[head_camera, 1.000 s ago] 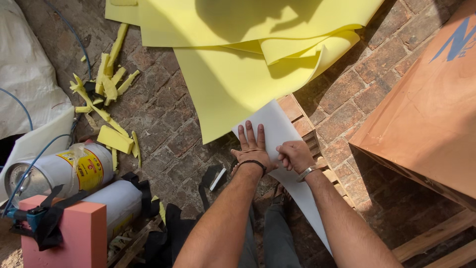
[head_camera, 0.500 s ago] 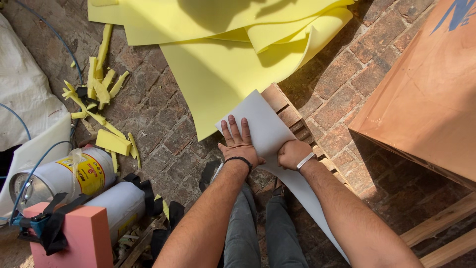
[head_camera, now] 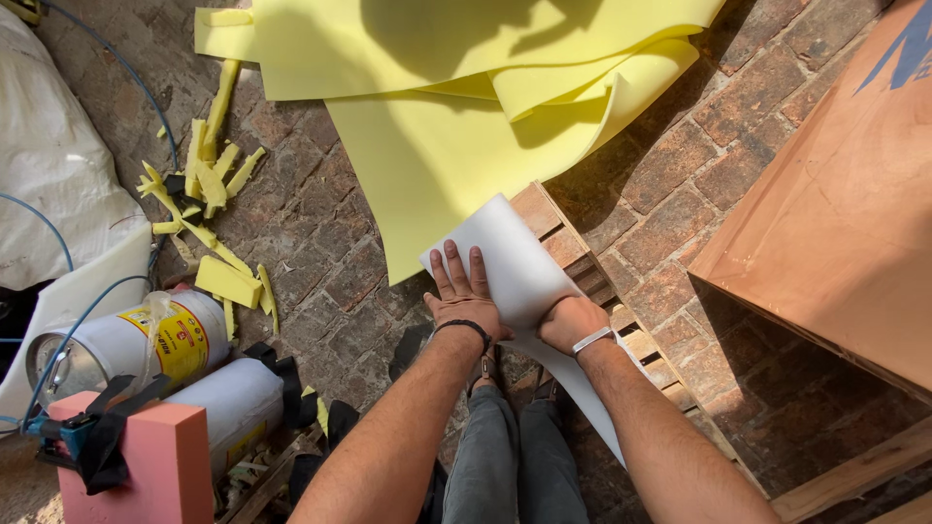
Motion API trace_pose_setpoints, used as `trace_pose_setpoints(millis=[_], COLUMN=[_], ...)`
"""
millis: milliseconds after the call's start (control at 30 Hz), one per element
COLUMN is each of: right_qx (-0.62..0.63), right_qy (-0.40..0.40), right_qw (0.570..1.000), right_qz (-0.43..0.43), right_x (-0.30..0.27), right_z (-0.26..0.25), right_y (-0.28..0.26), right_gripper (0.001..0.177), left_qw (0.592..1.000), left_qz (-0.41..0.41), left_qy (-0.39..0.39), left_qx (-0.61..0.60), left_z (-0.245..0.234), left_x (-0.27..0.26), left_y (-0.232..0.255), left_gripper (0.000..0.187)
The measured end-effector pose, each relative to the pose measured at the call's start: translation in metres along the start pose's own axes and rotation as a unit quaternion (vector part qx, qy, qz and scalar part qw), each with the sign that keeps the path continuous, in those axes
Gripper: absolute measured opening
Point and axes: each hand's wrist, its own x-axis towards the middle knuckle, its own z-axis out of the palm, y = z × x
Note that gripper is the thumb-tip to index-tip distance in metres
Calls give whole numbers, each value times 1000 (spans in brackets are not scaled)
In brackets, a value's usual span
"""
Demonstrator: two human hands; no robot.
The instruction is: The person positions a white foam sheet on a wooden frame, aligns it, and then uses a long metal blade to cut the foam along the frame edge. The person handles the foam and blade throughout the clip.
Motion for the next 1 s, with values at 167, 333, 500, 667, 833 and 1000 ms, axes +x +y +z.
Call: trace_pose_setpoints(millis=[167, 333, 500, 667, 833, 1000], right_qx=[84, 70, 32, 5, -31, -6], right_qy=[3, 6, 57, 167, 190, 167], right_qw=[996, 998, 994, 983, 980, 986], right_qz=[-10, -2, -88, -76, -44, -20], right_x=[-13, -18, -20, -36, -14, -44], right_z=[8, 23, 40, 76, 76, 79], right_y=[-6, -2, -10, -11, -21, -18], right_gripper=[15, 17, 23, 24, 32, 40], left_qw=[1000, 998, 996, 958, 932, 923], left_qz=[12, 27, 47, 127, 118, -44], left_qy=[25, 64, 69, 255, 284, 38], left_qx=[10, 12, -11, -3, -193, -381], left_z=[4, 4, -7, 35, 170, 329], left_x=[-7, -15, -21, -49, -73, -158], left_y=[-9, -6, -11, -26, -63, -100], left_gripper=[158, 159, 161, 132, 88, 61])
